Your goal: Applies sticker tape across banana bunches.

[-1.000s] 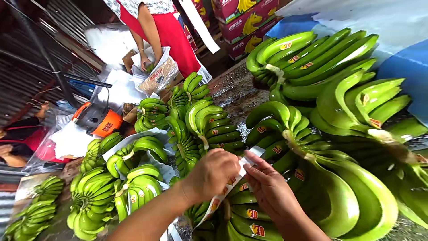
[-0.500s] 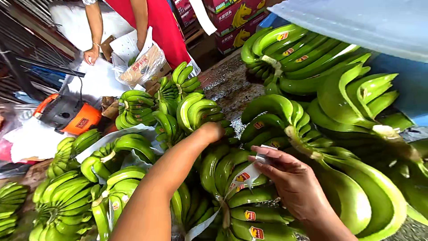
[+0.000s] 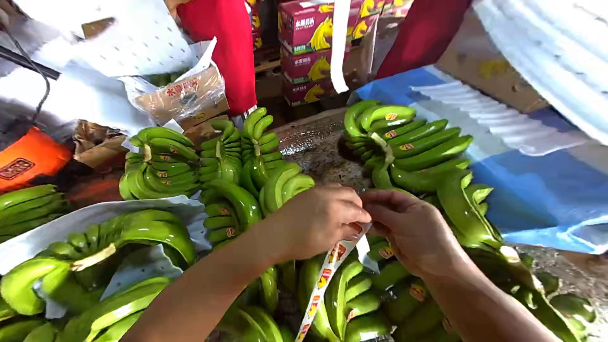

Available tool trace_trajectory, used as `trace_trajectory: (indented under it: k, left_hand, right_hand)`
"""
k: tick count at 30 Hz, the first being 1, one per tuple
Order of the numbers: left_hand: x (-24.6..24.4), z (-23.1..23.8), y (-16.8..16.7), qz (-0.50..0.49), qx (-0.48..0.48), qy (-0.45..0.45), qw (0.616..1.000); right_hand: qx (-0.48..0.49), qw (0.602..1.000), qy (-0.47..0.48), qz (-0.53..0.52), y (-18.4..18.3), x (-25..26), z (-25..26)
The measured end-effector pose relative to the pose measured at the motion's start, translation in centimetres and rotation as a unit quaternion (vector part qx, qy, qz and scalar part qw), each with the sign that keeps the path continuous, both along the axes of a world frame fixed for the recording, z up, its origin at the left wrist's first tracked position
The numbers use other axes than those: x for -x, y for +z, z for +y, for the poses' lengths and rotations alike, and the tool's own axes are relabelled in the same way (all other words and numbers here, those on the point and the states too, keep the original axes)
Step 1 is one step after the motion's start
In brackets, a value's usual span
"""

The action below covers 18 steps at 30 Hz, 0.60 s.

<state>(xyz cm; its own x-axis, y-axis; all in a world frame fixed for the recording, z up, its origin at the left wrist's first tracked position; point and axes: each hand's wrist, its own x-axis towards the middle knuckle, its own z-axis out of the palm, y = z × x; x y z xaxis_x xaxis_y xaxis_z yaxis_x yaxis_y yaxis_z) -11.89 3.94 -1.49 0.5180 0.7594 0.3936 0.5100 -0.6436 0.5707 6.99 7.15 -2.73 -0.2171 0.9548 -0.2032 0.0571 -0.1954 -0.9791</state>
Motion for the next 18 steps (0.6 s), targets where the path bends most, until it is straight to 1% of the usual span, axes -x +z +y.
trace_trajectory:
  k: [2, 4, 5, 8, 10, 11, 12, 14, 15, 16, 17, 18]
  left_hand:
    - [1.3, -0.7, 0.3, 0.034, -0.107, 0.048, 0.993]
    - [2.8, -1.1, 0.8, 0.056, -0.188, 0.111, 0.974]
    - [3.6, -1.4, 1.0, 0.059, -0.226, 0.140, 0.962]
    - [5.8, -1.8, 0.3, 0.017, -0.316, 0.196, 0.928]
    - [7.1, -1.7, -0.9, -0.028, -0.334, 0.202, 0.920]
    - [7.8, -1.6, -1.4, -0.059, -0.320, 0.198, 0.925]
    - [8.6, -1.4, -1.8, -0.098, -0.281, 0.195, 0.935]
    - [11.3, -0.6, -1.9, -0.187, -0.135, 0.218, 0.949]
    - [13.3, 0.2, -2.0, -0.230, -0.056, 0.256, 0.937]
    - [15.7, 1.4, -2.7, -0.275, 0.005, 0.314, 0.909]
    - [18.4, 2.9, -3.9, -0.316, 0.056, 0.378, 0.868]
    - [21.2, 4.5, -5.8, -0.356, 0.088, 0.441, 0.819]
  right_hand:
    - [-0.024, 0.999, 0.034, -0.006, 2.1, 2.4, 0.5]
    - [-0.050, 0.997, 0.059, 0.003, 3.5, 4.8, 0.8]
    - [-0.045, 0.997, 0.062, 0.007, 4.2, 6.0, 0.8]
    - [0.025, 0.998, 0.049, 0.020, 5.9, 9.1, 1.2]
    - [0.052, 0.997, 0.044, 0.018, 5.9, 10.8, 1.4]
    - [0.053, 0.998, 0.039, 0.008, 5.7, 11.5, 1.4]
    - [0.043, 0.999, 0.030, -0.005, 5.5, 12.1, 1.5]
    - [0.002, 0.999, 0.014, -0.033, 5.0, 12.7, 2.1]
    - [-0.019, 0.999, 0.009, -0.044, 4.9, 12.9, 2.6]
    - [-0.036, 0.998, 0.005, -0.057, 5.1, 13.1, 3.0]
    - [-0.050, 0.996, 0.004, -0.068, 5.5, 13.4, 3.3]
    - [-0.057, 0.995, 0.004, -0.076, 6.0, 13.8, 3.5]
